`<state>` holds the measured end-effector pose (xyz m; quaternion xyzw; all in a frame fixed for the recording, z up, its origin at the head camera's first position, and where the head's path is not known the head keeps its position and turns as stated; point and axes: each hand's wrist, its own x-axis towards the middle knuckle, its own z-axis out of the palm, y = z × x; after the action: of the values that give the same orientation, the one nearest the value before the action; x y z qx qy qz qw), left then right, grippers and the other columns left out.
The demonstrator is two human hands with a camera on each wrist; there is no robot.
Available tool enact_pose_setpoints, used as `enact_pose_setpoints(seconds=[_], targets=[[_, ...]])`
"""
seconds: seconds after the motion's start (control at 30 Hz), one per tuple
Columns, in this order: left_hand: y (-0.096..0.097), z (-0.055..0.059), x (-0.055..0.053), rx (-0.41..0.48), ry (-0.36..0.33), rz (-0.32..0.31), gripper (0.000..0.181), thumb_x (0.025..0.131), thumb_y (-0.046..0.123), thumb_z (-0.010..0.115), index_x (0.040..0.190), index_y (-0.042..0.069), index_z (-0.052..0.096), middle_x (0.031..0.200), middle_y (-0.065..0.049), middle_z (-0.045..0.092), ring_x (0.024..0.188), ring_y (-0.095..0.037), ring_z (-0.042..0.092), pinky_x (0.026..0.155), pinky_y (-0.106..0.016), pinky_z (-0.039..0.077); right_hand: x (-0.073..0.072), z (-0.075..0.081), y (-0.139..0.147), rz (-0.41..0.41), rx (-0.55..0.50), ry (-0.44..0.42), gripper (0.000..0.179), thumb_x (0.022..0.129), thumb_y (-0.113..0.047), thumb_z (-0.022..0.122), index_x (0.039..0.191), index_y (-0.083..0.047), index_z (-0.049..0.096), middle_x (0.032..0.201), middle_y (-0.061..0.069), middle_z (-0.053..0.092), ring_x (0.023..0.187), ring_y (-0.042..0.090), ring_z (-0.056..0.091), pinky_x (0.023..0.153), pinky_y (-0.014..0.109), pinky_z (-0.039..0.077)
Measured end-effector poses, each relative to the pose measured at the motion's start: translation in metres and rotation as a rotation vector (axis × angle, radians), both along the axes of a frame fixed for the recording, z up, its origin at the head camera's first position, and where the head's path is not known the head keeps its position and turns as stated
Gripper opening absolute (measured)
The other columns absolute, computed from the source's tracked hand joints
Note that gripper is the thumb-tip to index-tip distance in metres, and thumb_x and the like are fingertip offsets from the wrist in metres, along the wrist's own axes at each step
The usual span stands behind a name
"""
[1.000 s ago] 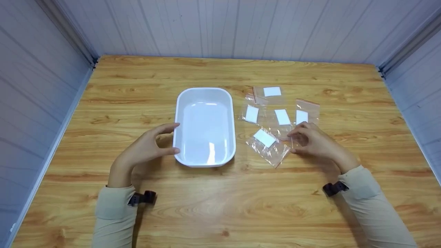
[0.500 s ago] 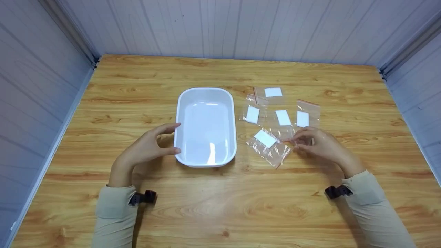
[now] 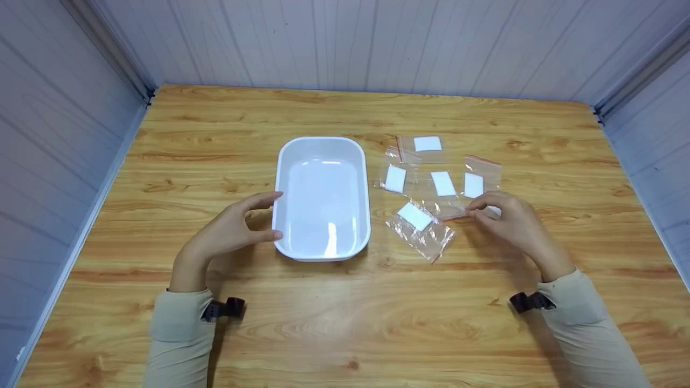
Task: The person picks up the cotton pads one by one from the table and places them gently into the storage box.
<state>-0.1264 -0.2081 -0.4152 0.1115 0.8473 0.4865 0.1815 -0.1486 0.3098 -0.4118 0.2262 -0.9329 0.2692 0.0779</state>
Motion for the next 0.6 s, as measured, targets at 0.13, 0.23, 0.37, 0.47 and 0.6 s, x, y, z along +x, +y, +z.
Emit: enact_pose_setpoints(seconds=[0.13,0.23,0.37,0.47,0.6], targets=[[0.0,0.0,0.0,-0.009,-0.007,0.003,0.086,0.077,0.048,0.082,0.15,0.022,0.044,0.151,-0.003,0.043,0.143,-0.03,0.031,0.116,-0.059,0.02,0.0,0.003,-0.002,-0.034,-0.023,0.075,0.011,0.082,0.004,0.078,0.087,-0.005,0.075,0.09,0.007,0.073,0.085,0.022,0.068,0.076,0.038,0.052],[0.0,0.0,0.0,-0.013,-0.006,0.002,0.085,0.078,0.048,0.082,0.15,0.022,0.044,0.151,-0.003,0.044,0.143,-0.03,0.031,0.116,-0.058,0.02,0.001,0.006,-0.004,-0.046,-0.066,0.124,0.01,0.082,0.005,0.077,0.087,-0.004,0.076,0.088,0.007,0.073,0.084,0.023,0.067,0.078,0.026,0.051],[0.0,-0.001,-0.001,0.001,0.006,-0.01,0.084,0.079,0.044,0.082,0.15,0.019,0.044,0.15,-0.006,0.044,0.142,-0.031,0.033,0.115,-0.057,0.023,0.002,0.01,-0.008,-0.062,-0.127,0.179,0.01,0.083,0.005,0.076,0.089,-0.002,0.076,0.088,0.008,0.073,0.085,0.022,0.067,0.081,0.012,0.043],[0.0,-0.001,-0.001,0.013,0.012,-0.018,0.083,0.08,0.041,0.082,0.15,0.017,0.043,0.15,-0.007,0.045,0.141,-0.032,0.034,0.115,-0.056,0.023,0.003,0.013,-0.011,-0.062,-0.159,0.222,0.008,0.084,0.004,0.076,0.09,-0.001,0.076,0.087,0.01,0.073,0.084,0.02,0.066,0.082,0.011,0.043],[0.0,0.0,-0.001,0.019,0.013,-0.02,0.083,0.081,0.041,0.082,0.15,0.017,0.043,0.15,-0.007,0.044,0.141,-0.032,0.034,0.116,-0.057,0.022,0.006,0.019,-0.018,-0.057,-0.222,0.259,0.009,0.084,0.003,0.076,0.092,-0.001,0.076,0.085,0.01,0.073,0.082,0.012,0.064,0.081,0.015,0.044]])
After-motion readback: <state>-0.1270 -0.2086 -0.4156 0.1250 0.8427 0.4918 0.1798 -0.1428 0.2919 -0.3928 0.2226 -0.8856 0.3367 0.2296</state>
